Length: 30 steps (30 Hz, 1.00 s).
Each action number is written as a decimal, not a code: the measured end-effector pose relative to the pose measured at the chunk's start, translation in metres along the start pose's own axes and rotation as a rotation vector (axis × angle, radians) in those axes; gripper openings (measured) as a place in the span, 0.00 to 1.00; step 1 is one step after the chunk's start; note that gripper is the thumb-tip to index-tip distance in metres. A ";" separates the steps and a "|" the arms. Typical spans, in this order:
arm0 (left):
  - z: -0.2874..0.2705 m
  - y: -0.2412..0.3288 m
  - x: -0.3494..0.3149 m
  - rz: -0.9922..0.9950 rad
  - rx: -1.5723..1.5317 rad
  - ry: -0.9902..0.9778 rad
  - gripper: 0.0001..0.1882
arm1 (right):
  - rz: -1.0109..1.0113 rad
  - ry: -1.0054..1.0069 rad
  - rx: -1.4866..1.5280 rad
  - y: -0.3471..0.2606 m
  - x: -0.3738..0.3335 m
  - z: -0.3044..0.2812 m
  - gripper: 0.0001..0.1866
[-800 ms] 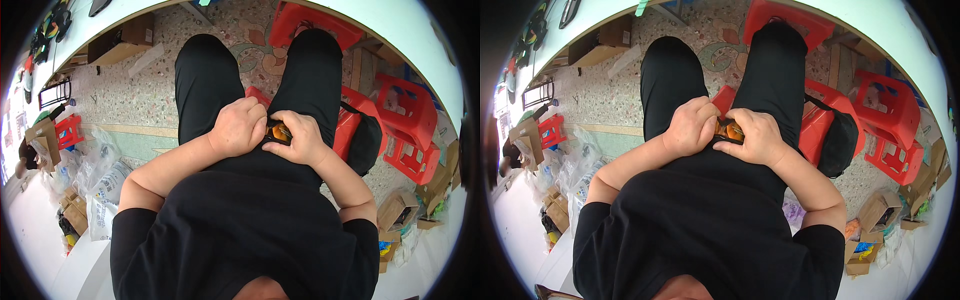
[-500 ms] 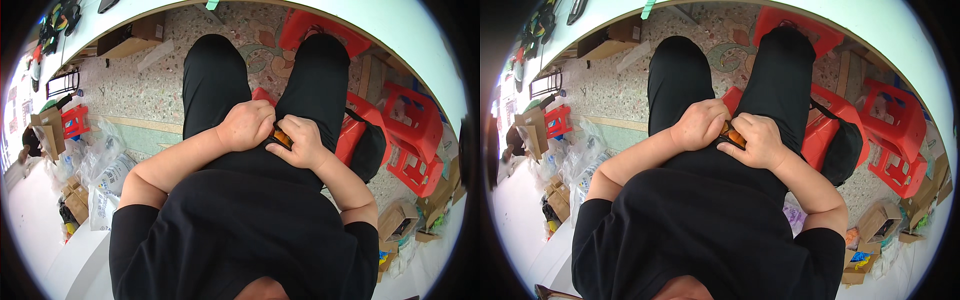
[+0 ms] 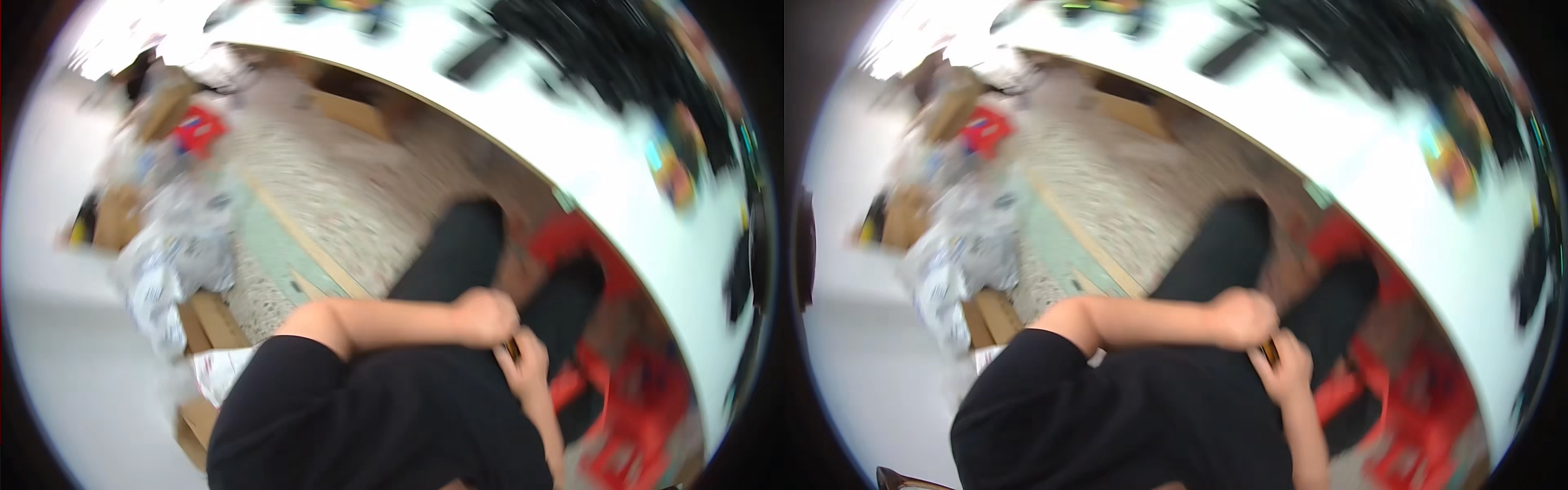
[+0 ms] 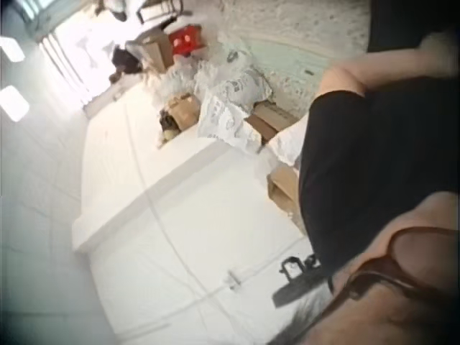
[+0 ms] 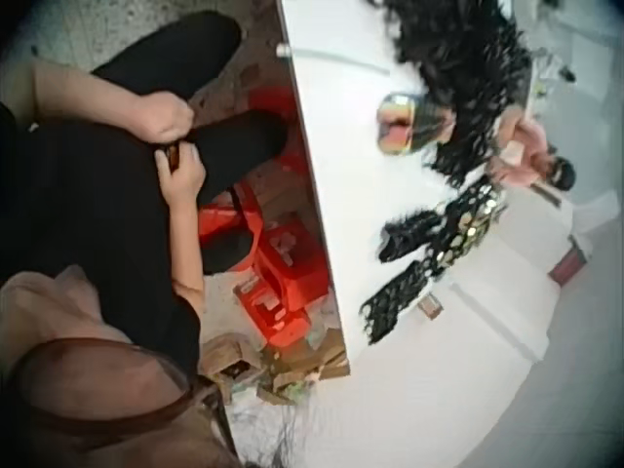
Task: Assembling lenses into frames and attaching straps for protective or sports goggles.
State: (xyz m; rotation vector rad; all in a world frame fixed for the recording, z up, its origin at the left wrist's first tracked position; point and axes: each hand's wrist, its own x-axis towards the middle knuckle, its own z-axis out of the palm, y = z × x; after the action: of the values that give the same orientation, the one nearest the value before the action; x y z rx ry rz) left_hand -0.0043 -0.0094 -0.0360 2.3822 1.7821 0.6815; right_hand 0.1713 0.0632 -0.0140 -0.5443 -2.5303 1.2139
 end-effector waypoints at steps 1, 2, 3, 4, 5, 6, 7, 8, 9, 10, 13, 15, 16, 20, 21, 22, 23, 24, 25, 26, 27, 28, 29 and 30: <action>0.003 0.005 0.003 -0.042 -0.013 0.030 0.06 | 0.007 0.004 0.014 -0.005 -0.004 -0.006 0.17; 0.009 0.008 0.002 -0.080 -0.048 0.084 0.07 | 0.024 0.011 0.009 -0.006 -0.012 -0.008 0.18; 0.004 0.014 0.004 -0.069 -0.111 0.059 0.09 | -0.109 0.131 -0.064 0.001 -0.022 -0.006 0.21; 0.006 0.021 -0.001 -0.141 -0.280 0.209 0.10 | -0.140 0.210 -0.127 -0.007 -0.028 -0.008 0.18; -0.001 0.024 -0.003 -0.156 -0.333 0.268 0.11 | 0.193 0.048 -0.233 -0.038 -0.033 -0.027 0.27; -0.006 0.022 -0.004 -0.184 -0.303 0.287 0.11 | 0.192 0.059 -0.212 -0.025 -0.031 -0.022 0.25; -0.011 0.020 -0.007 -0.200 -0.295 0.302 0.10 | 0.214 0.076 -0.199 -0.021 -0.026 -0.018 0.23; -0.011 0.018 -0.011 -0.205 -0.269 0.309 0.11 | 0.181 0.095 -0.185 -0.019 -0.021 -0.015 0.22; -0.012 0.015 -0.013 -0.211 -0.251 0.323 0.11 | 0.158 0.091 -0.186 -0.018 -0.015 -0.012 0.22; -0.012 0.012 -0.015 -0.232 -0.246 0.336 0.11 | 0.114 0.107 -0.171 -0.017 -0.011 -0.010 0.22; -0.011 0.009 -0.017 -0.286 -0.235 0.342 0.11 | 0.091 0.115 -0.145 -0.025 -0.004 -0.006 0.20; -0.010 0.008 -0.017 -0.317 -0.235 0.331 0.11 | 0.090 0.127 -0.166 -0.019 -0.003 -0.002 0.19; -0.009 0.008 -0.016 -0.324 -0.245 0.319 0.11 | 0.080 0.124 -0.142 -0.016 -0.002 -0.002 0.19; -0.010 0.013 -0.010 -0.336 -0.316 0.274 0.13 | 0.099 0.130 -0.121 -0.005 -0.005 -0.005 0.18; -0.012 0.016 -0.011 -0.313 -0.342 0.256 0.13 | 0.074 0.162 -0.123 0.009 -0.011 0.000 0.18; -0.010 0.019 -0.011 -0.351 -0.335 0.197 0.13 | 0.055 0.196 -0.130 0.008 -0.017 0.000 0.19; -0.009 0.021 -0.009 -0.378 -0.334 0.133 0.13 | -0.003 0.252 -0.101 0.003 -0.019 0.004 0.18; -0.005 0.014 -0.008 -0.257 -0.192 0.086 0.12 | -0.034 0.267 -0.065 0.003 -0.012 0.005 0.23; -0.016 0.012 -0.008 -0.184 -0.043 0.105 0.10 | -0.009 0.264 -0.026 -0.007 -0.001 0.004 0.20; -0.023 0.008 -0.008 -0.181 -0.055 0.098 0.09 | -0.012 0.267 -0.034 -0.011 0.007 0.003 0.17; -0.018 0.004 -0.011 -0.229 -0.041 0.077 0.09 | -0.009 0.246 -0.036 -0.012 0.014 0.003 0.17; -0.014 -0.001 -0.014 -0.182 -0.089 0.145 0.09 | -0.009 0.264 -0.046 -0.011 0.018 0.004 0.17; -0.001 -0.006 -0.018 -0.168 -0.195 0.172 0.09 | -0.004 0.289 -0.061 -0.011 0.017 0.002 0.18; -0.002 -0.008 -0.017 -0.159 -0.259 0.161 0.08 | -0.024 0.328 -0.070 -0.011 0.017 0.001 0.20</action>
State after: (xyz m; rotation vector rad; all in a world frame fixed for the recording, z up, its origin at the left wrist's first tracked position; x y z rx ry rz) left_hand -0.0156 -0.0227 -0.0419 2.0466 1.7909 1.0360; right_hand 0.1539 0.0639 -0.0041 -0.6672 -2.2998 0.9425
